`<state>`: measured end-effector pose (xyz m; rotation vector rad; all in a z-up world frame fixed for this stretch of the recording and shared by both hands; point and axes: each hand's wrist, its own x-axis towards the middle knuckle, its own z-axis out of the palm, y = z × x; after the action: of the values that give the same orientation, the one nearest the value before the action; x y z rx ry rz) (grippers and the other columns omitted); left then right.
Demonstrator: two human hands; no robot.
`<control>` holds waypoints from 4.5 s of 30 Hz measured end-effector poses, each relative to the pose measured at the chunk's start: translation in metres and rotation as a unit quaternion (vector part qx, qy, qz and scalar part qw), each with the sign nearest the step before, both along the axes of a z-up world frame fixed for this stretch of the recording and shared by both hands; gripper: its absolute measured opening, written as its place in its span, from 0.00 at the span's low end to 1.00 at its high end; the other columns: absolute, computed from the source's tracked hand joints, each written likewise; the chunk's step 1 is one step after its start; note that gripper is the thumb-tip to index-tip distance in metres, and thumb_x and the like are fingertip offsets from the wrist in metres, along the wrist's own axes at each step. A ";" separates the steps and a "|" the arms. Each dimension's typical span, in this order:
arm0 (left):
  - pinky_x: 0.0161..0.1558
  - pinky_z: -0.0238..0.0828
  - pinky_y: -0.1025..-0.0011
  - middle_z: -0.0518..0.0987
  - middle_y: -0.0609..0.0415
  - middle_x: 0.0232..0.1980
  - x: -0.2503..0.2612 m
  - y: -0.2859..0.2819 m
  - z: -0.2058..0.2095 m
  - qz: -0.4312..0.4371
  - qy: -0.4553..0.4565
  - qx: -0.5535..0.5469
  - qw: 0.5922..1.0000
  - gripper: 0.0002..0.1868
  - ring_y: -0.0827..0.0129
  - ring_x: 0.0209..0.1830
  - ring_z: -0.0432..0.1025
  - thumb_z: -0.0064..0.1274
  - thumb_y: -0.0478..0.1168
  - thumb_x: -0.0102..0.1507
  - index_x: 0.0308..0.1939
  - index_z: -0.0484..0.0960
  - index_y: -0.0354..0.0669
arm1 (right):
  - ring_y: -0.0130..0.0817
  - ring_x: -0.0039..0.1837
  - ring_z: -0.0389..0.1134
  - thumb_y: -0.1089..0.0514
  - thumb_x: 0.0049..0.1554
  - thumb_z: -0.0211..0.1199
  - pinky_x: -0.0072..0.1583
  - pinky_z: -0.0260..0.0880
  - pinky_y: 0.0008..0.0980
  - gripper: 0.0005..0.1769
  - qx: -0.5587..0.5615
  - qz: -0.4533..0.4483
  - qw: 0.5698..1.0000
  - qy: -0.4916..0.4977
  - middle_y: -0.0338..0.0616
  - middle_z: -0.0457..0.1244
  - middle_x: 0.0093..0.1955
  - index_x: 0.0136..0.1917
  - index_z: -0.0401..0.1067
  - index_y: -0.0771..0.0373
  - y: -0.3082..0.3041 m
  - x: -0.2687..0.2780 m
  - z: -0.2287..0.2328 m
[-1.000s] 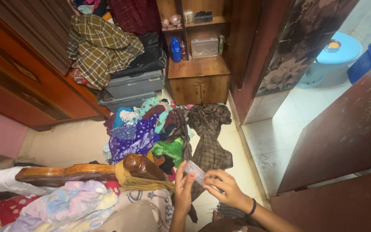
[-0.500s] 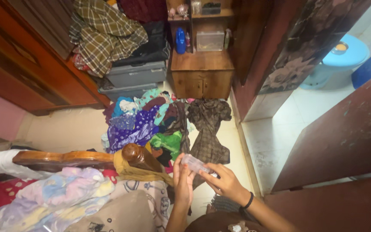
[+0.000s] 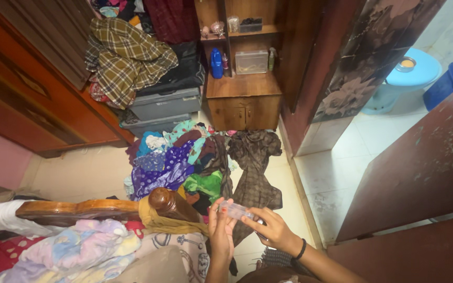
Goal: The person organizes makeup and accessories by placing small items into clear containers and arranging bottles and jars on shelves in a wooden cabinet.
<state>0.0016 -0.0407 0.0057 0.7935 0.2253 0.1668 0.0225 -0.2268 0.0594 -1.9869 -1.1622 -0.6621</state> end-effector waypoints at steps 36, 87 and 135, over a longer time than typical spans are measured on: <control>0.60 0.72 0.72 0.73 0.48 0.69 -0.094 0.051 -0.024 0.027 -0.035 0.256 0.966 0.20 0.68 0.64 0.71 0.51 0.32 0.67 0.64 0.73 0.38 | 0.43 0.50 0.72 0.68 0.51 0.68 0.51 0.72 0.36 0.11 0.020 0.075 0.985 0.155 0.47 0.71 0.52 0.49 0.77 0.66 0.049 -0.031 -0.001; 0.59 0.70 0.60 0.76 0.40 0.63 -0.427 0.174 -0.102 0.351 0.015 -0.140 0.926 0.27 0.59 0.57 0.71 0.45 0.37 0.65 0.70 0.64 0.39 | 0.24 0.43 0.67 0.67 0.63 0.58 0.43 0.67 0.23 0.04 -0.054 0.230 0.691 0.683 0.42 0.68 0.50 0.52 0.71 0.66 0.295 -0.242 -0.067; 0.54 0.72 0.69 0.76 0.51 0.56 -0.409 0.237 -0.147 0.542 0.247 0.001 0.803 0.25 0.67 0.53 0.73 0.55 0.37 0.64 0.65 0.69 0.43 | 0.29 0.22 0.39 0.22 0.65 0.38 0.29 0.39 0.33 0.42 -0.036 0.227 0.371 0.900 0.34 0.41 0.19 0.24 0.55 0.54 0.411 -0.134 -0.196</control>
<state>-0.4076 0.1967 -0.1413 0.6136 1.1794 1.0512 -0.1117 0.1842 -0.1366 -1.0050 -0.0553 1.6374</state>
